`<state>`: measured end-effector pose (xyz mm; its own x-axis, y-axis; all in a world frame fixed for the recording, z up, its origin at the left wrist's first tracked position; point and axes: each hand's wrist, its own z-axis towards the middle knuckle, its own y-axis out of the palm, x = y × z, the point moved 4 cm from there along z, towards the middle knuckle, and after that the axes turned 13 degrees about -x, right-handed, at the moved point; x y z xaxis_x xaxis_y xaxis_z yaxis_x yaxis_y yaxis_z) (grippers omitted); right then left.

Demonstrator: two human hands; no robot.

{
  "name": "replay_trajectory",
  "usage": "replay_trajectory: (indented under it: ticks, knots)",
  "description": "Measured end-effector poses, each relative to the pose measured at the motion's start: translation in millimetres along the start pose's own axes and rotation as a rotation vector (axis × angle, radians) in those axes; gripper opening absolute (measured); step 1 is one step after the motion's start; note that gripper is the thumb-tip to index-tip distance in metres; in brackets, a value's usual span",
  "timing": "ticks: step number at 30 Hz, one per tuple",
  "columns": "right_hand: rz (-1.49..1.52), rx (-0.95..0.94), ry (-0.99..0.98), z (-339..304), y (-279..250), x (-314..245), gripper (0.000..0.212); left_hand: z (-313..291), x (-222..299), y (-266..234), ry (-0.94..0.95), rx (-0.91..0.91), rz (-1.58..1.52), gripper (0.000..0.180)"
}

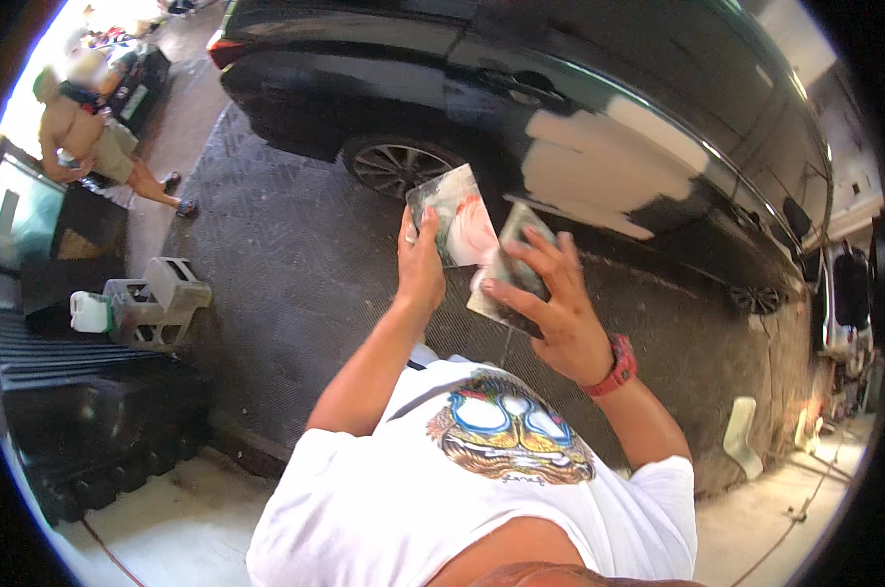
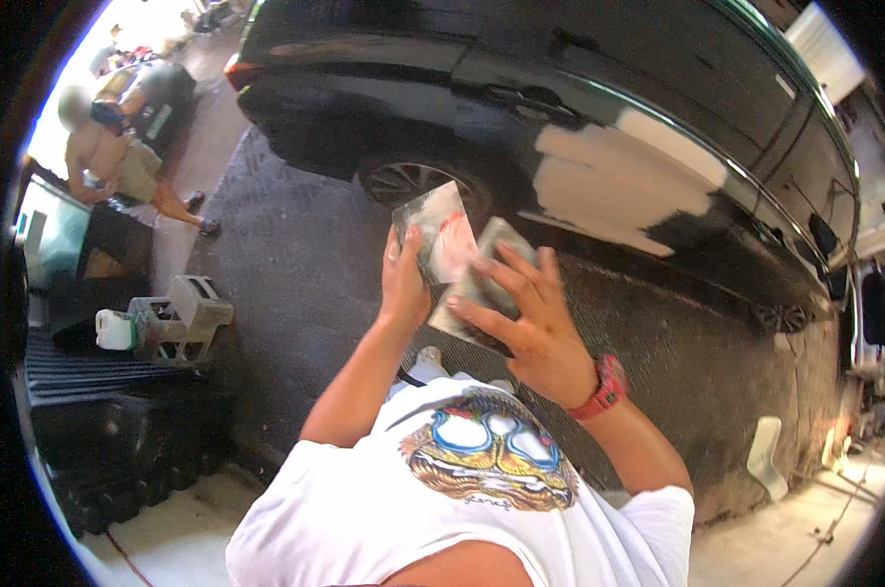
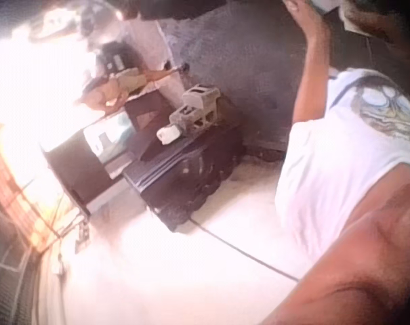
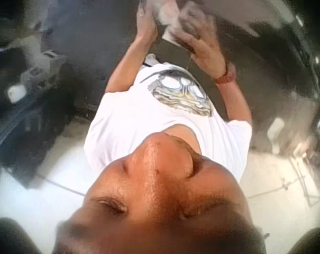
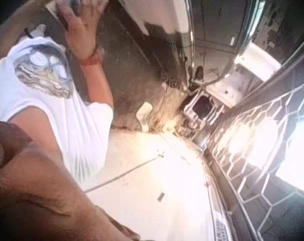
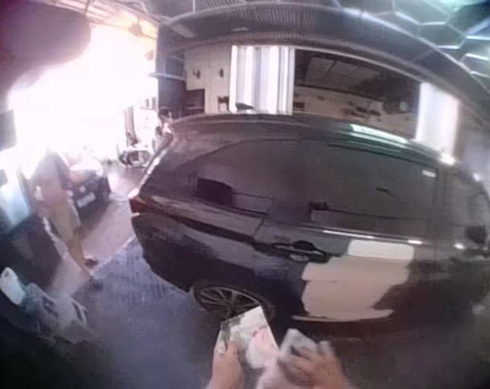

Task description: The person mixes a white paste with a dark liquid on a small metal plate using a spatula, then applies the mixture to a patch on the side of a black car. The person repeatedly scrapes and smooths the filler on the plate and the car surface.

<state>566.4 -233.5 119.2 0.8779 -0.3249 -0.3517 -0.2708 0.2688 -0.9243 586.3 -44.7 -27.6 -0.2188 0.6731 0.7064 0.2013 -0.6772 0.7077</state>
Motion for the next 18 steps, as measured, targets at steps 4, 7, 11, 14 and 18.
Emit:
replay_trajectory:
  ticks: [4,7,11,14,18]
  knots:
    - [0.171,0.068,0.232,0.4,48.8,55.9,0.065,-5.6,1.3,37.1,-0.154,-0.095,-0.1,0.038]
    - [-0.17,0.009,0.403,-19.0,56.8,118.8,0.058,-7.6,-16.3,26.5,-0.22,-0.075,-0.035,0.045]
    - [-0.194,0.028,0.391,-3.6,17.5,82.3,0.055,-3.9,-21.4,9.3,-0.143,-0.01,0.296,0.048]
    - [-0.312,-0.076,0.342,-1.8,31.1,71.4,0.054,3.1,-25.2,8.6,-0.067,-0.074,0.527,0.047]
    - [-0.244,-0.113,0.381,10.2,5.8,51.1,0.055,2.5,-21.1,10.8,0.005,0.007,0.631,0.046]
